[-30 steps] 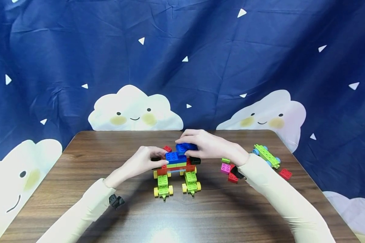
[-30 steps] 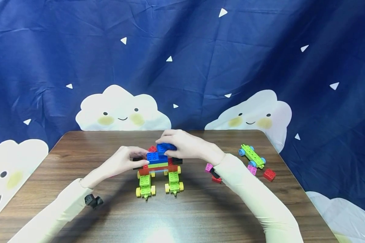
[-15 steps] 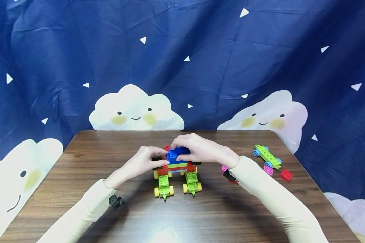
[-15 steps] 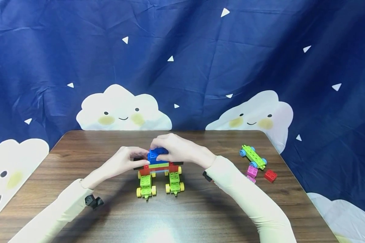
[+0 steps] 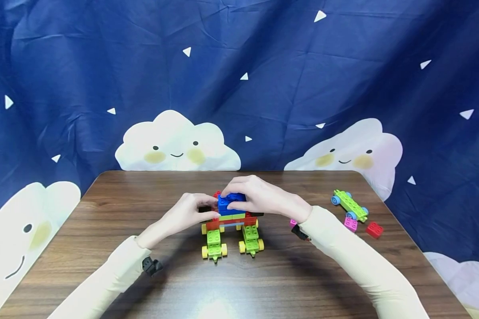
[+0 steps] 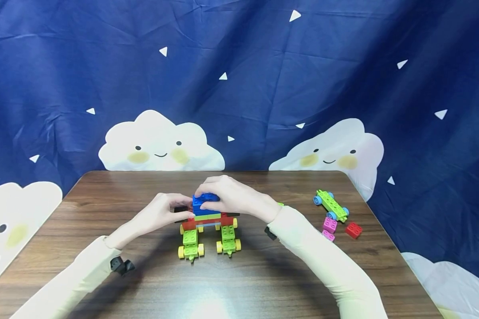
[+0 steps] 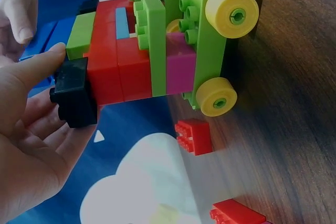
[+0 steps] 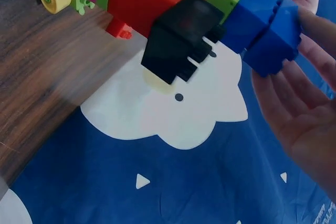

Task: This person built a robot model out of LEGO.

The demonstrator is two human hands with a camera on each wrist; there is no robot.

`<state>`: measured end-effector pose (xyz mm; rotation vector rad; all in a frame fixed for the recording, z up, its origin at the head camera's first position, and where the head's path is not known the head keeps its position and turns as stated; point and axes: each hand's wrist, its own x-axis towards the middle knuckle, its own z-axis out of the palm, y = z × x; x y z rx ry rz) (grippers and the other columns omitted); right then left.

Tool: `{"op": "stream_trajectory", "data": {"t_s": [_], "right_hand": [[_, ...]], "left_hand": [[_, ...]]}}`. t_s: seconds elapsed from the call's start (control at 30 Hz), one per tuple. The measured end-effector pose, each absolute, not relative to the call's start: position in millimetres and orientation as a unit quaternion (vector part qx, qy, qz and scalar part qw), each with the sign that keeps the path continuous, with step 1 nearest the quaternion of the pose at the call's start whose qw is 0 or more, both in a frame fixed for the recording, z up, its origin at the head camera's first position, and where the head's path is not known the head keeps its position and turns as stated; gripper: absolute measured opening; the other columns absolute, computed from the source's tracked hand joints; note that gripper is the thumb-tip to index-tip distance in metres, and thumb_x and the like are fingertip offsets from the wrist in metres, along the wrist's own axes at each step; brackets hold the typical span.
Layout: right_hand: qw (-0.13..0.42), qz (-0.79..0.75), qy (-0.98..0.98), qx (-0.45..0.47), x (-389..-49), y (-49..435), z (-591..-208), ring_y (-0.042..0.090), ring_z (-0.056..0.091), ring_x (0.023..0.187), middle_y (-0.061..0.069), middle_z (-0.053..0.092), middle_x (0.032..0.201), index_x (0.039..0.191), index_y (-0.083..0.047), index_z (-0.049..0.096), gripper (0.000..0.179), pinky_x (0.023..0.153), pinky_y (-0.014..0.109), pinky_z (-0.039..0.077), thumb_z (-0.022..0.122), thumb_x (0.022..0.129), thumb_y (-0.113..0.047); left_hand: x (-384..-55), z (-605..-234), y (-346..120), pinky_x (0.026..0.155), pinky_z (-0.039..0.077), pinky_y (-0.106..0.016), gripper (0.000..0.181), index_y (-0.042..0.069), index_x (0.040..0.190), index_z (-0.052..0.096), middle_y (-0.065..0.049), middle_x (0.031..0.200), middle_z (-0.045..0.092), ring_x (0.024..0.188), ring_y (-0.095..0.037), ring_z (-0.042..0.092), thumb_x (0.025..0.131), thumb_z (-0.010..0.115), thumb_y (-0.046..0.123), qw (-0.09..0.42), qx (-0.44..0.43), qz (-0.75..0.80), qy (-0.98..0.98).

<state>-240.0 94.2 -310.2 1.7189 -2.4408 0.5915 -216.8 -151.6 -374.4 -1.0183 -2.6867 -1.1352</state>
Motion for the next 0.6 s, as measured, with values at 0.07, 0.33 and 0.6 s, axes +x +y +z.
{"op": "stream_trajectory", "data": {"t_s": [0.07, 0.33, 0.6], "right_hand": [[0.04, 0.19, -0.803, 0.564, -239.6, 96.6, -308.9, 0.015, 0.067, 0.097, 0.006, 0.072, 0.111, 0.117, -0.007, 0.07, 0.029, 0.088, 0.026, 0.057, 0.073, 0.09, -0.018], [0.038, 0.183, -0.81, 0.557, -237.2, 98.0, -308.5, 0.015, 0.068, 0.1, 0.007, 0.073, 0.115, 0.122, -0.005, 0.068, 0.034, 0.09, 0.028, 0.057, 0.073, 0.09, -0.015], [0.03, 0.192, -0.815, 0.546, -237.1, 97.7, -308.7, 0.014, 0.066, 0.096, 0.006, 0.073, 0.112, 0.117, -0.005, 0.07, 0.029, 0.086, 0.026, 0.057, 0.073, 0.09, -0.016]], "left_hand": [[-217.3, -374.8, -151.2, 0.082, 0.059, -0.027, 0.024, 0.013, 0.107, 0.074, 0.0, 0.099, 0.077, 0.09, -0.007, 0.071, 0.086, 0.078, 0.025, 0.028, -0.331, -0.367, -0.869], [-217.2, -375.1, -151.5, 0.082, 0.059, -0.028, 0.024, 0.013, 0.107, 0.074, 0.002, 0.099, 0.077, 0.089, -0.006, 0.07, 0.085, 0.078, 0.024, 0.029, -0.328, -0.366, -0.87], [-216.9, -375.4, -151.2, 0.084, 0.059, -0.027, 0.027, 0.012, 0.109, 0.074, 0.002, 0.1, 0.077, 0.091, -0.008, 0.071, 0.085, 0.078, 0.024, 0.025, -0.325, -0.368, -0.871]]}}
